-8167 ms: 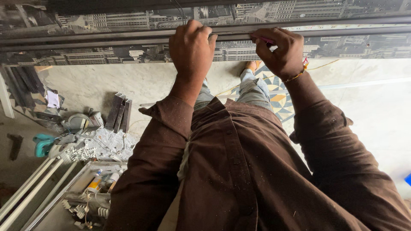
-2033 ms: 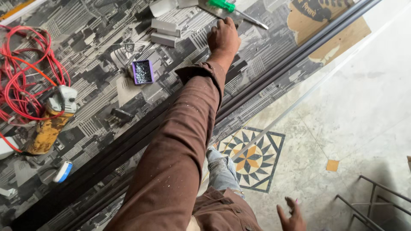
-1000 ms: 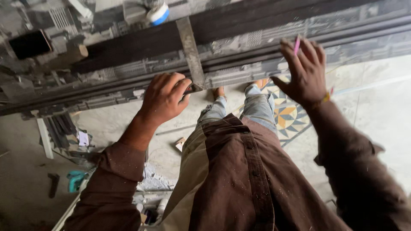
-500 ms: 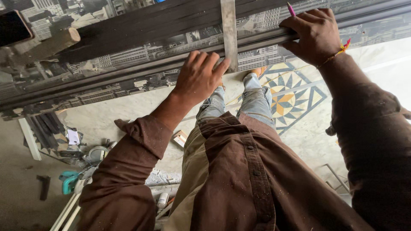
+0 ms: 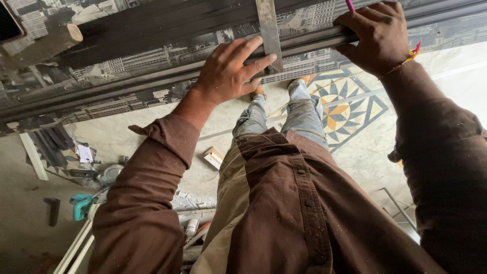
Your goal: The person handles long dark metal strips on a work surface, measures them with a tape measure, marks them with a pencil, and uses a try square and hammer while aligning the strips. The person repositions the strips and repeats measuring and marking along their length.
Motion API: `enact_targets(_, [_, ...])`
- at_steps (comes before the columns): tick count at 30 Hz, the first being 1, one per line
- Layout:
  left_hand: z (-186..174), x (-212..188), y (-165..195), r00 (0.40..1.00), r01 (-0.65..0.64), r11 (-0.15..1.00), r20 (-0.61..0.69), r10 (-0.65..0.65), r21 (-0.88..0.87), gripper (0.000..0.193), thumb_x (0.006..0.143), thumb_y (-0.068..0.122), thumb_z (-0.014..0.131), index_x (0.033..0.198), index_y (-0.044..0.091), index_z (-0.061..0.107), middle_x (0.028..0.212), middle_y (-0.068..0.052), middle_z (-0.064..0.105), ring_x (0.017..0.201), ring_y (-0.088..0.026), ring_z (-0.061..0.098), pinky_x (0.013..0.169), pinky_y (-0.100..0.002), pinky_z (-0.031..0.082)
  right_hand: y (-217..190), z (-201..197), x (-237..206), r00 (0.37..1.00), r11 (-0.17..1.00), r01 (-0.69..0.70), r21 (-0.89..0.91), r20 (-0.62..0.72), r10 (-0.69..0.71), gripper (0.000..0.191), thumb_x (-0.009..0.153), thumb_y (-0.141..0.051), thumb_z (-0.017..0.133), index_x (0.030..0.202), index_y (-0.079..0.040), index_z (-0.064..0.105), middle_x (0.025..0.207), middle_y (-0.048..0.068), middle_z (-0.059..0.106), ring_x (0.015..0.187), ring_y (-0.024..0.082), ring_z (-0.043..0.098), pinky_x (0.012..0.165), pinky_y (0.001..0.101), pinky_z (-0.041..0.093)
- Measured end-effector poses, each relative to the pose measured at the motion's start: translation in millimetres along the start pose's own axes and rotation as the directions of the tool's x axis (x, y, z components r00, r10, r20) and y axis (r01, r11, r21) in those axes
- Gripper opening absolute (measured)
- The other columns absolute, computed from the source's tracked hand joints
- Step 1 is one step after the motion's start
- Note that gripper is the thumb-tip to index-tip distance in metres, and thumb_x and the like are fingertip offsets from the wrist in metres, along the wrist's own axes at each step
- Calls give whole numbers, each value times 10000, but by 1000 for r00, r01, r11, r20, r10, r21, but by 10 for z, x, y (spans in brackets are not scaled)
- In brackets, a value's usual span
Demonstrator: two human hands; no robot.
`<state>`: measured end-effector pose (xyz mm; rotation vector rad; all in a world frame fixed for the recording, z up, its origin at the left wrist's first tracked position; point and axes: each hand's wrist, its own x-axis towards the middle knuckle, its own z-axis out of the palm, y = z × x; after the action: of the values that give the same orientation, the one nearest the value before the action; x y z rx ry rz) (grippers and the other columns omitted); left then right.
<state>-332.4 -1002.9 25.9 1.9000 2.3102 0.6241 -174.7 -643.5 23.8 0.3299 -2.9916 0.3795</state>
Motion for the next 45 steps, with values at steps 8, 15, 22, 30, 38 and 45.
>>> enact_targets(8, [58,-87,-26,1000,-9,1000,0,9,13,922,732,564,923,1554,359,559,1523,-102,507,1250,-303,601,1014,-473,570,7,64,-37,1000,999,1,38,-13,-1,367,895,-316,882,1152,-154,676,1143,-14,739,1117,177,654,1098,376,458])
enact_targets(15, [23,-61,-7,1000,-2,999,-1,2,41,898,733,544,931,1539,362,579,1522,-91,512,1244,-296,601,989,-472,569,58,141,-89,998,999,42,15,-49,-42,342,918,-298,850,1164,-145,668,1141,-26,723,1095,152,634,1058,361,452])
enact_targets(22, [96,-97,-9,1000,19,1000,-18,-19,8,815,803,452,944,1530,371,584,1528,-75,513,1264,-294,605,1002,-474,568,-58,-70,31,1000,998,9,61,18,-10,443,869,-295,876,1214,-124,657,1160,12,727,1121,196,646,1051,389,458])
enact_targets(30, [133,-94,-58,998,0,1000,-66,1,9,726,905,411,880,1544,396,536,1530,-95,521,1234,-315,640,978,-482,587,-612,-417,117,845,742,-482,467,21,535,266,1129,-107,542,1344,11,643,1119,81,845,648,147,640,575,340,509])
enact_targets(38, [108,-43,13,999,17,1000,-42,-16,25,867,893,446,863,1618,453,388,1532,-88,523,1235,-325,641,965,-482,588,-1047,-103,354,914,835,-278,475,-136,382,162,1175,-99,610,1212,-40,756,978,89,774,774,137,712,650,266,575])
enact_targets(45, [84,-3,53,998,17,999,-56,-16,27,880,863,457,888,1599,447,407,1531,-92,519,1231,-333,629,953,-480,578,-1293,-279,538,952,924,-197,328,-160,260,83,1063,-83,702,1085,-49,774,977,75,771,770,149,695,644,287,558])
